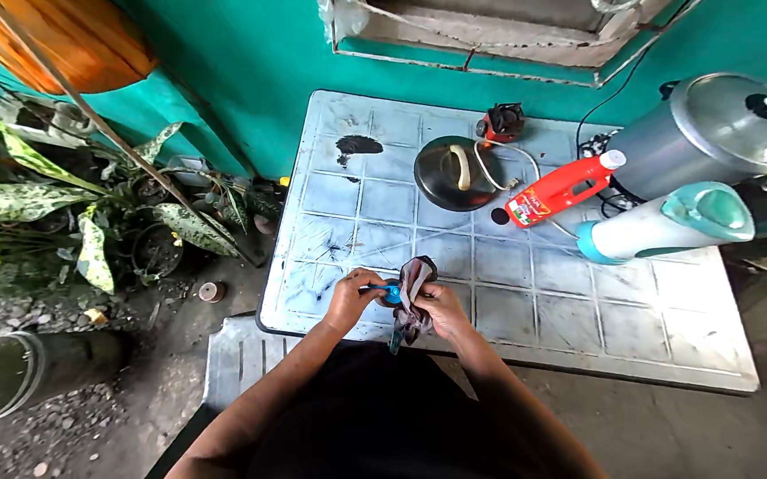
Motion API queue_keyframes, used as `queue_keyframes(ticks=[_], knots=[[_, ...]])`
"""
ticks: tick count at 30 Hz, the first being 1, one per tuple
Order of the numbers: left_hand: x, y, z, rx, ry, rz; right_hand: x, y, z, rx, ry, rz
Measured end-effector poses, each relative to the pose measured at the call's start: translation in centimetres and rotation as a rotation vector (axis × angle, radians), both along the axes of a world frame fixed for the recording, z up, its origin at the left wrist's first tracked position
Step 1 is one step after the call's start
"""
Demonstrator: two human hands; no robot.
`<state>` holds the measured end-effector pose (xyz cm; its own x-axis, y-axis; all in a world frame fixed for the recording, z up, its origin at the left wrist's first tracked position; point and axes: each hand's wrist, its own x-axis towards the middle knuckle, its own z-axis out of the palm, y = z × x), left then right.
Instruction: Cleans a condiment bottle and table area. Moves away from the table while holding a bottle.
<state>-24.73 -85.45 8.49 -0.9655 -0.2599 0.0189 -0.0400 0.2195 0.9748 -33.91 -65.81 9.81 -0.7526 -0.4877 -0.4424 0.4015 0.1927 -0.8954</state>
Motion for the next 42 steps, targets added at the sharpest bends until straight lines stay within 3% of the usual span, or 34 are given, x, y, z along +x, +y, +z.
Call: queue_keyframes(ticks=[13, 24, 29, 34, 38, 42], knots=[[-2.3, -2.3, 1.3, 0.016, -0.104, -0.207, -3.0, -0.2, 0.6, 0.054, 0.023, 0.213], [-6.2, -3.0, 2.0, -0.024, -0.252, -0.589, -4.8, -0.2, 1.1, 0.165, 0.089, 0.488], [-6.6, -2.1, 2.2, -0.05, -0.267, -0.438, -4.7, 0.6, 1.3, 0.197, 0.159, 0.464], [-2.1, -1.3, -0.2, -0.081, -0.247, -0.235, -2.8, 1.4, 0.9, 0.197, 0.206, 0.334], [1.2, -0.3, -1.4, -0.154, -0.276, -0.313, -1.7, 1.1, 1.0, 0.201, 0.203, 0.252], [0.9, 1.6, -0.9, -0.289, -0.234, -0.416, -1.5, 1.1, 1.1, 0.216, 0.218, 0.223]])
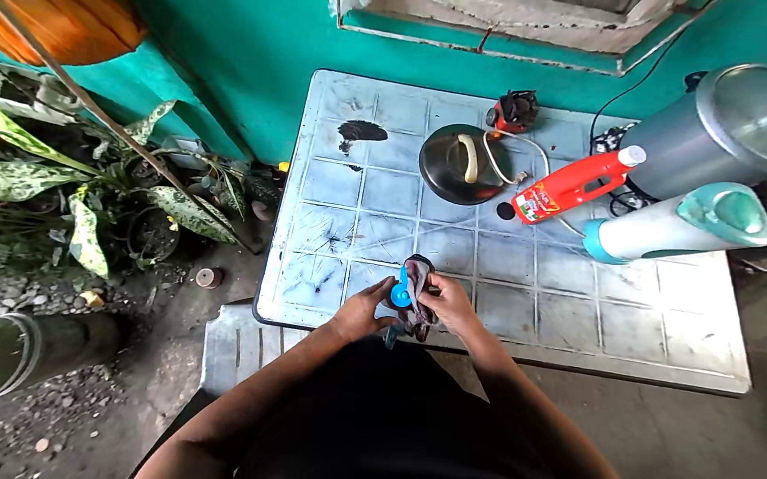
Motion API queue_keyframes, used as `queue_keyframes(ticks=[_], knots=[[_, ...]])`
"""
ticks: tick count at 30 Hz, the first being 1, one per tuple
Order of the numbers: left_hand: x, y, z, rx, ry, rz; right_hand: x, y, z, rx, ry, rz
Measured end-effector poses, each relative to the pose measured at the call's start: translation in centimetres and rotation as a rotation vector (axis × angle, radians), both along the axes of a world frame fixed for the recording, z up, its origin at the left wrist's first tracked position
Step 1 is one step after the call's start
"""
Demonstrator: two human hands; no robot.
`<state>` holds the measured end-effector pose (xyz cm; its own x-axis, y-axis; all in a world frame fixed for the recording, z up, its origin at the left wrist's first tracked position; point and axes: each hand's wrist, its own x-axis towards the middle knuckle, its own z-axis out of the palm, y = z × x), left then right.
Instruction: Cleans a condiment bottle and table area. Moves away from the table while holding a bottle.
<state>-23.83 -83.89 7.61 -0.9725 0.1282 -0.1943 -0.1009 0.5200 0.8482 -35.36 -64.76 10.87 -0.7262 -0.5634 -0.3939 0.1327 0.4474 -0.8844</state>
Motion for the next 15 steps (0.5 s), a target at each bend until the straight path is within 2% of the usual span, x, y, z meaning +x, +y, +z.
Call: queue_keyframes(ticks=[6, 11, 15], knots=[[-1.7, 1.1, 0.6, -0.055, -0.112, -0.094, -1.2, 0.8, 0.4, 0.067, 0.001, 0.072], [-2.3, 1.5, -0.3, -0.039, -0.063, -0.092, -1.6, 0.4, 1.8, 0.257, 0.165, 0.189], [-3.1, 1.5, 0.4, -0.034, -0.099, -0.127, -0.7, -0.6, 3.8, 0.404, 0.279, 0.201]])
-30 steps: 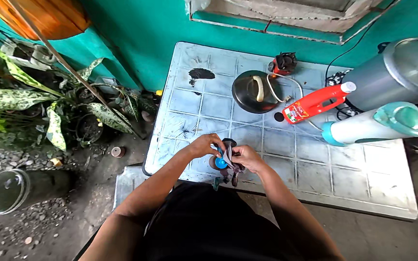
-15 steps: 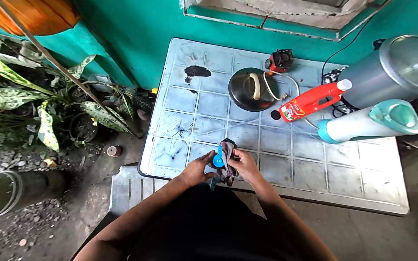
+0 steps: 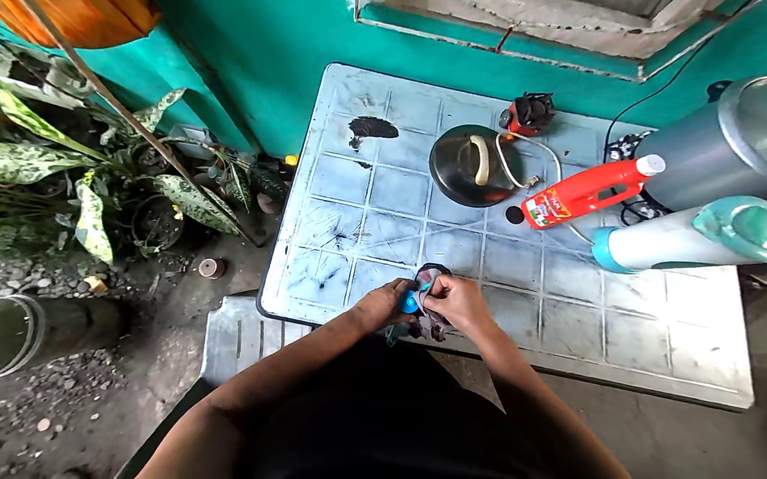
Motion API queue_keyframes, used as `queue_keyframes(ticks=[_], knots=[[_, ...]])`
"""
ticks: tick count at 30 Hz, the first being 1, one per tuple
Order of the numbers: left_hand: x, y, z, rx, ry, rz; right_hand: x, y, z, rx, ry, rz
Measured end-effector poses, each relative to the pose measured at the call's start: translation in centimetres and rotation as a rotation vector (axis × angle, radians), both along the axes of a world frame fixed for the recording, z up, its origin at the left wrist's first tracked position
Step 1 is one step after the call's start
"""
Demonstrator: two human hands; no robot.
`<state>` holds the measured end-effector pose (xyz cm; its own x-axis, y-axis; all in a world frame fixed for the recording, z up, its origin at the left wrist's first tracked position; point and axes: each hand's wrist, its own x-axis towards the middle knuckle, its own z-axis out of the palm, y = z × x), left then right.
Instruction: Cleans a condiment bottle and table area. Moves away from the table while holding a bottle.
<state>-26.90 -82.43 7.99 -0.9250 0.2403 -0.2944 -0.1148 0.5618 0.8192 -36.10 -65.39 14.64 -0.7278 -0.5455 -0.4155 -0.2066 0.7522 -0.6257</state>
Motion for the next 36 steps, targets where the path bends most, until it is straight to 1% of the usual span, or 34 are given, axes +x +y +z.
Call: queue_keyframes(ticks=[2, 5, 6, 7, 8, 9, 11, 12, 13, 14, 17, 18, 21, 24, 26, 28, 31, 36], knots=[[-0.4, -0.2, 0.2, -0.007, -0.01, -0.051, 0.0, 0.0, 0.6, 0.056, 0.015, 0.032], [-1.0, -0.6, 0.5, -0.017, -0.008, -0.103, -1.2, 1.2, 1.2, 0.154, -0.106, 0.135], [-1.2, -0.8, 0.8, -0.037, -0.027, -0.106, -1.8, 2.2, 0.9, 0.151, -0.156, 0.157], [-1.5, -1.1, 1.2, -0.049, -0.053, -0.107, -2.4, 3.3, 0.2, 0.105, -0.207, 0.144], [-1.8, -1.5, 1.3, -0.047, -0.066, -0.108, -2.6, 4.6, -0.7, 0.002, -0.249, 0.071], [-2.1, -1.9, 1.3, -0.027, -0.068, -0.111, -2.5, 5.8, -1.5, -0.142, -0.301, -0.075], [-2.5, -2.6, 0.7, 0.055, -0.057, -0.117, -1.9, 6.7, -2.0, -0.462, -0.442, -0.499], [-2.6, -2.9, 0.4, 0.101, -0.053, -0.119, -1.6, 6.7, -2.0, -0.587, -0.485, -0.684], [-2.7, -3.2, 0.3, 0.141, -0.055, -0.12, -1.6, 6.6, -2.2, -0.68, -0.501, -0.78], [-2.7, -3.4, 0.4, 0.17, -0.059, -0.123, -1.5, 6.7, -2.5, -0.719, -0.497, -0.78], [-2.4, -3.4, 0.5, 0.227, -0.084, -0.116, -0.8, 5.7, -3.2, -0.657, -0.434, -0.544], [-2.2, -3.3, 0.5, 0.241, -0.1, -0.094, -0.4, 5.0, -3.5, -0.649, -0.431, -0.496], [-1.5, -2.8, 0.5, 0.256, -0.145, -0.026, 0.5, 3.4, -4.2, -0.606, -0.439, -0.406], [-0.8, -1.8, 0.1, 0.261, -0.12, 0.031, 1.0, 2.3, -3.9, -0.503, -0.465, -0.308], [-0.6, -1.4, -0.1, 0.242, -0.084, 0.058, 1.0, 2.0, -3.6, -0.458, -0.508, -0.283], [-0.5, -1.1, -0.1, 0.203, -0.073, 0.065, 0.9, 1.7, -3.2, -0.424, -0.544, -0.296], [-0.4, -1.2, -0.4, 0.198, -0.058, 0.064, 0.7, 1.2, -2.9, -0.396, -0.553, -0.32], [-0.6, -1.5, -0.2, 0.146, -0.055, 0.017, 0.2, 1.1, -2.7, -0.412, -0.578, -0.33]])
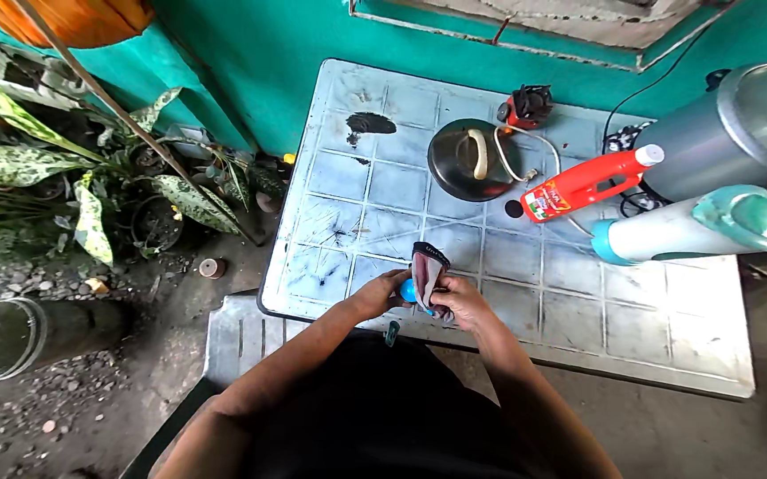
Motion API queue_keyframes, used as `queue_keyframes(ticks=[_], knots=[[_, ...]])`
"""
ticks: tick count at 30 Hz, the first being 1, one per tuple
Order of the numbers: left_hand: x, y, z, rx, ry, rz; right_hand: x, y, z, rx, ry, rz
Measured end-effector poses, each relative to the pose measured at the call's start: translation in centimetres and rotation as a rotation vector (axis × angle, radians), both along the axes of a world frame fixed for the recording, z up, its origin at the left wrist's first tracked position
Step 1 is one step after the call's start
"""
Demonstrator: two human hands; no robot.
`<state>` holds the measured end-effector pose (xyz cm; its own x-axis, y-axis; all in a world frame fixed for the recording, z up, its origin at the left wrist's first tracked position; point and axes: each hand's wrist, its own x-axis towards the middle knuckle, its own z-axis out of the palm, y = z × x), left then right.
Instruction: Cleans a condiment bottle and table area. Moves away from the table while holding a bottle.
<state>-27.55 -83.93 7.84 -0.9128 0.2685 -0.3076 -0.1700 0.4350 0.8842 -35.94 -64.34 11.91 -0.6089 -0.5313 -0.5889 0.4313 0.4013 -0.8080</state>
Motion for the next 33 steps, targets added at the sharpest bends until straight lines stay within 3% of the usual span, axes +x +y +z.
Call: queue_keyframes(ticks=[8, 18, 20, 26, 33], knots=[[-0.8, -0.6, 0.5, -0.06, -0.024, -0.111, -1.9, 0.2, -0.2, -0.006, 0.017, 0.15], [-2.2, -0.9, 1.4, -0.062, -0.006, -0.312, -4.0, -0.9, 0.2, 0.115, 0.113, 0.489], [-2.3, -0.9, 1.6, -0.077, -0.024, -0.298, -4.2, -1.5, 0.3, 0.113, 0.134, 0.482], [-2.5, -1.1, 1.0, -0.075, -0.029, -0.296, -3.5, 0.1, -0.8, -0.038, -0.065, 0.143], [-2.7, -1.2, 0.8, -0.072, 0.0, -0.326, -4.6, -0.2, -0.3, 0.073, 0.025, 0.396]])
